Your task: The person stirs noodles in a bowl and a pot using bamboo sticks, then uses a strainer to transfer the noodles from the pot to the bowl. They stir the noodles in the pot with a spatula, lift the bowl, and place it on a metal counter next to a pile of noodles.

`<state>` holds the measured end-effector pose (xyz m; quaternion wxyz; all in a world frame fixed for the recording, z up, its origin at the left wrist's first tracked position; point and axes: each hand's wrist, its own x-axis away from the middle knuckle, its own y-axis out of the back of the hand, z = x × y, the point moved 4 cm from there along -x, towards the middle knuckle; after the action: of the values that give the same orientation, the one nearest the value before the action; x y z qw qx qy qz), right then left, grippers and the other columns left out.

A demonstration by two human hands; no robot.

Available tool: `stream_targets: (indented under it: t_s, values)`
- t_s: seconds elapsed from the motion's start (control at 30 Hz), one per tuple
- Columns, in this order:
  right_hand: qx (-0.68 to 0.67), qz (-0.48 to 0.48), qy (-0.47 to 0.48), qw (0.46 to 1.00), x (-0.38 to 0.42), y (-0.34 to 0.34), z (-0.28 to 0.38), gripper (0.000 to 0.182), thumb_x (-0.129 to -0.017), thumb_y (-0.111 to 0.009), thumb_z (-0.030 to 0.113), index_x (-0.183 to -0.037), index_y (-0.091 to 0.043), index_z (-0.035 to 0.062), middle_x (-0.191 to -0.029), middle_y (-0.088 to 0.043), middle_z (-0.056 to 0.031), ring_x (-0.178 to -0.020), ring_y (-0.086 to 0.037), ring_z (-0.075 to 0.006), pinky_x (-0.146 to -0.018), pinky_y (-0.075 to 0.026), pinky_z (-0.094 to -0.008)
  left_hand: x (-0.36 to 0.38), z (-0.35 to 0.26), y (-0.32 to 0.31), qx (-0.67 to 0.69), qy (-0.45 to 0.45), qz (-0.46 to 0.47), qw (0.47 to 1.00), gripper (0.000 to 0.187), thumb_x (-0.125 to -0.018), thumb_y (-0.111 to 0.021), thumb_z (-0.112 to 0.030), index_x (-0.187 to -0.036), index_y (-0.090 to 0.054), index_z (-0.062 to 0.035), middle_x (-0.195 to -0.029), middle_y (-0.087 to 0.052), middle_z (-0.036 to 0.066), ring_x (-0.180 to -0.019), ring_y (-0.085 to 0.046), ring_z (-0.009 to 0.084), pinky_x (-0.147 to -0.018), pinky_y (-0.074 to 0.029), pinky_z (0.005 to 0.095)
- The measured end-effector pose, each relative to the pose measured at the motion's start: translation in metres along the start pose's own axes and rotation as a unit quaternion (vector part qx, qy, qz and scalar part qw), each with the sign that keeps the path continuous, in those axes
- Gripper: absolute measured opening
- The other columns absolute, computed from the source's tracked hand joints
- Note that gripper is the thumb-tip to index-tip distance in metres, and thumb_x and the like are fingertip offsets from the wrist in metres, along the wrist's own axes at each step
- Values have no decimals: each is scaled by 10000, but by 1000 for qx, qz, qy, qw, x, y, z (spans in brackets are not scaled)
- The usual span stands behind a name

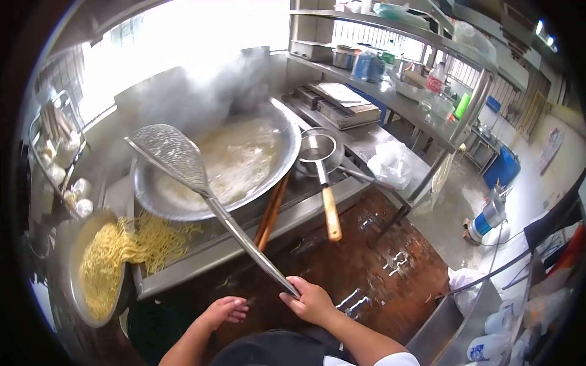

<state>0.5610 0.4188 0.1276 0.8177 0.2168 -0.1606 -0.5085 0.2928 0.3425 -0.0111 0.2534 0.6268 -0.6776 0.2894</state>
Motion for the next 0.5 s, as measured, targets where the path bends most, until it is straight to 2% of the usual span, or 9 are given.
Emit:
stream_targets:
  t_s: [0.13, 0.17, 0.23, 0.27, 0.3, 0.33, 0.37, 0.43, 0.5]
  values:
    - [-36, -95, 3, 995, -23, 92, -84, 395, -846, -672, 311, -1158, -574, 89, -849, -656, -147, -786, -661, -298, -698, -508, -355, -97, -130, -84, 31, -99, 40, 994, 390, -969, -466, -348, -1244, -540, -82, -1083, -653, 86, -861, -640, 174, -744, -518, 340]
    - [-41, -92, -29, 995, -27, 114, -101, 390, -848, -670, 286, -1162, -569, 78, -828, -657, -146, -763, -663, -307, -684, -512, -359, -115, -165, -109, 44, -115, 32, 992, 370, -977, -448, -353, -1214, -550, -87, -1043, -659, 79, -823, -643, 168, -711, -519, 323]
    - [-73, -114, -57, 989, -30, 155, -123, 387, -848, -668, 261, -1166, -566, 65, -817, -658, -135, -744, -661, -292, -679, -510, -354, -168, -217, -141, 63, -134, 2, 989, 400, -929, -543, -423, -1152, -555, -91, -992, -663, 65, -753, -629, 144, -629, -514, 291]
    - [-66, -107, -56, 990, -33, 177, -131, 387, -848, -668, 261, -1166, -566, 65, -817, -658, -135, -744, -661, -292, -679, -510, -354, -191, -243, -156, 56, -143, -34, 987, 393, -942, -526, -414, -1172, -535, -96, -973, -657, 66, -742, -630, 141, -617, -520, 302]
    - [-45, -137, -50, 988, -36, 198, -137, 388, -846, -667, 249, -1166, -565, 55, -805, -650, -124, -727, -653, -264, -672, -504, -345, -214, -264, -166, 61, -154, -68, 984, 445, -917, -565, -435, -1201, -509, -96, -996, -647, 60, -766, -619, 124, -614, -515, 307]
    - [-28, -169, -44, 984, -38, 215, -143, 389, -843, -666, 237, -1166, -564, 45, -792, -642, -114, -710, -645, -237, -665, -499, -337, -230, -285, -175, 63, -168, -97, 979, 549, -888, -598, -449, -1260, -462, -67, -1102, -603, 92, -828, -617, 150, -628, -515, 319]
    - [-30, -166, -45, 985, -40, 229, -146, 389, -843, -666, 237, -1166, -564, 45, -792, -642, -114, -710, -645, -237, -665, -499, -337, -250, -299, -183, 64, -166, -100, 979, 549, -888, -598, -449, -1260, -462, -67, -1102, -603, 92, -828, -617, 150, -628, -515, 319]
    - [-58, -167, -139, 974, -45, 249, -159, 390, -838, -666, 210, -1169, -562, 33, -777, -617, -94, -691, -611, -185, -659, -485, -315, -289, -317, -187, -16, -158, -211, 965, 686, -837, -659, -455, -1314, -406, -32, -1170, -546, 125, -881, -615, 195, -651, -522, 342]
    - [-66, -184, -140, 971, -50, 255, -175, 384, -833, -666, 188, -1163, -562, 21, -766, -600, -86, -674, -585, -164, -649, -475, -308, -319, -324, -197, -20, -99, -174, 979, 807, -789, -714, -446, -1353, -345, -3, -1209, -501, 148, -886, -618, 235, -666, -530, 365]
